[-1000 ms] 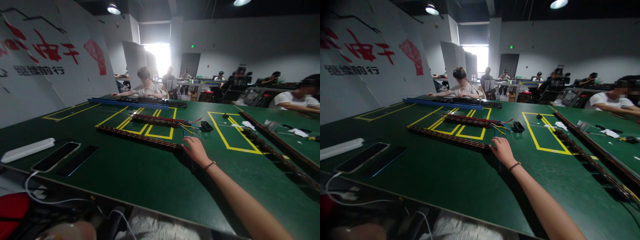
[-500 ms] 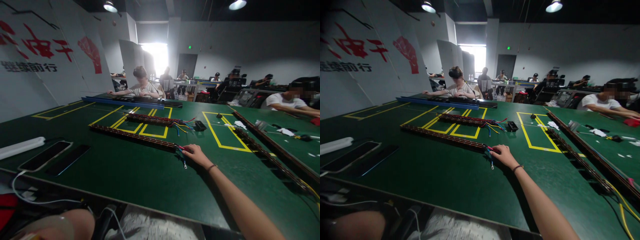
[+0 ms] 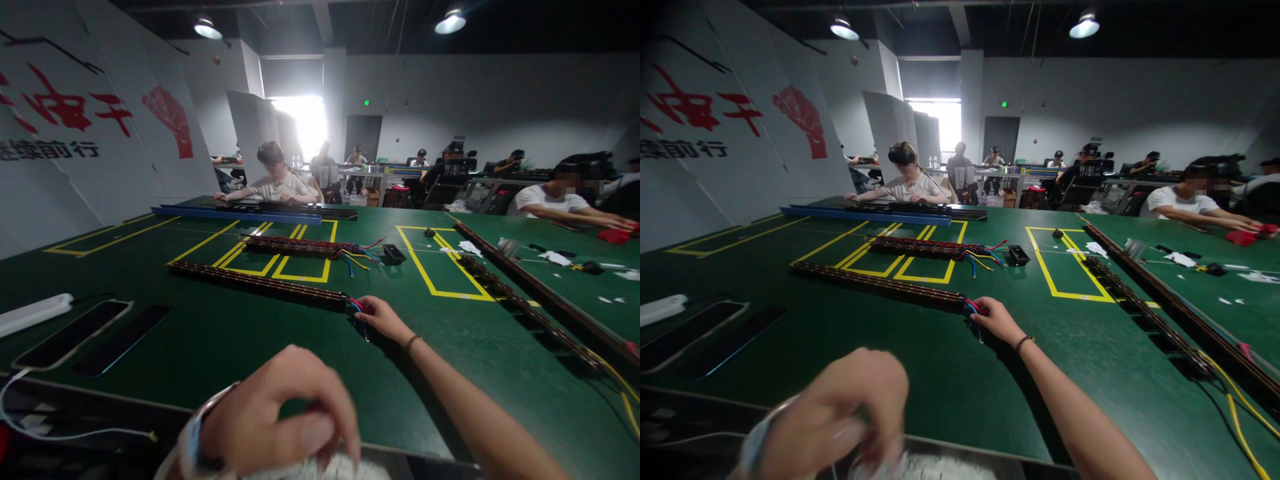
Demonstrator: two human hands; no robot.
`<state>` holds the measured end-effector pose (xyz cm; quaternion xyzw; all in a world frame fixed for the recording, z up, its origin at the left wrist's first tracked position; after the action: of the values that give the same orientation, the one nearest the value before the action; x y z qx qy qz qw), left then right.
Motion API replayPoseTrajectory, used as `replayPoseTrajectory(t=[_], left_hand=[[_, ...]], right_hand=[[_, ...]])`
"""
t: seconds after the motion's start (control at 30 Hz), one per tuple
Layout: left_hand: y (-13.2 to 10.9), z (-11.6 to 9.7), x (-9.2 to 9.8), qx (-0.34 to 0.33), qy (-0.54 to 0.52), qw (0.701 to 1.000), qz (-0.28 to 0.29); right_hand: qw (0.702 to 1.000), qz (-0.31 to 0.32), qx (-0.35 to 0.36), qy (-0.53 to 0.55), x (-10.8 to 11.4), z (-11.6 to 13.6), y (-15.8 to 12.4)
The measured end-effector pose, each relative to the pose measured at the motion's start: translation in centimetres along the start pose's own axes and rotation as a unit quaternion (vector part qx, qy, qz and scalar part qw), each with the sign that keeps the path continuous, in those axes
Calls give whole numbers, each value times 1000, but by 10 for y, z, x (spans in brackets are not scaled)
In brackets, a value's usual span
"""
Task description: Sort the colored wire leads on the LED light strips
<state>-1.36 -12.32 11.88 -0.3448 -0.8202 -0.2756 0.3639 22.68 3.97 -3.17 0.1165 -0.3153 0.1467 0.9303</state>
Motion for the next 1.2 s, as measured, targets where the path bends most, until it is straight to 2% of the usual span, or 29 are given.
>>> replayPoseTrajectory(t=[0.07,0.1,0.2,0.3,0.37,0.43,0.53,0.67,0.73,0.8,0.9,1.03,1.13,1.2], left_hand=[[39,21,-15,58,-173,979,94],[56,33,-25,93,-233,961,115],[91,75,-55,184,-349,909,134],[103,114,-82,258,-464,838,124],[107,132,-94,290,-525,794,97],[112,140,-103,304,-564,763,83],[122,142,-114,297,-607,734,65],[132,140,-124,264,-703,660,-7],[132,142,-127,267,-726,632,-39],[130,144,-129,271,-733,621,-57],[127,144,-128,259,-733,626,-65],[125,146,-126,230,-712,660,-61],[123,150,-128,223,-688,689,-41],[122,154,-128,231,-661,713,-24]], right_hand=[[999,-23,19,-32,-3,7,0],[997,-33,33,-56,-5,11,0],[986,-59,65,-139,-11,24,0],[968,-83,59,-231,-17,31,1],[950,-86,57,-296,-19,35,0],[931,-85,70,-349,-20,40,-1],[911,-86,96,-392,-20,47,-5],[893,-89,117,-426,-22,49,-7],[888,-91,120,-434,-24,49,-7],[894,-91,117,-422,-25,50,-8],[926,-78,122,-348,-21,52,-10],[975,-2,107,-195,-11,47,-12],[984,74,91,-137,-6,39,-12],[982,102,107,-121,-4,35,-10]])
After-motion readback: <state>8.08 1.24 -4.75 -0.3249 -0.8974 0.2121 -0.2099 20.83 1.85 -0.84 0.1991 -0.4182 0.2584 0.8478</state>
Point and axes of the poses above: each hand's wrist, its own y-axis towards the middle knuckle, its own x-axis out of the back of the hand, z = x × y, the point moved 4 cm from there along y, towards the middle knuckle, and after that the axes turned 5 degrees about z, right-handed, at the moved point
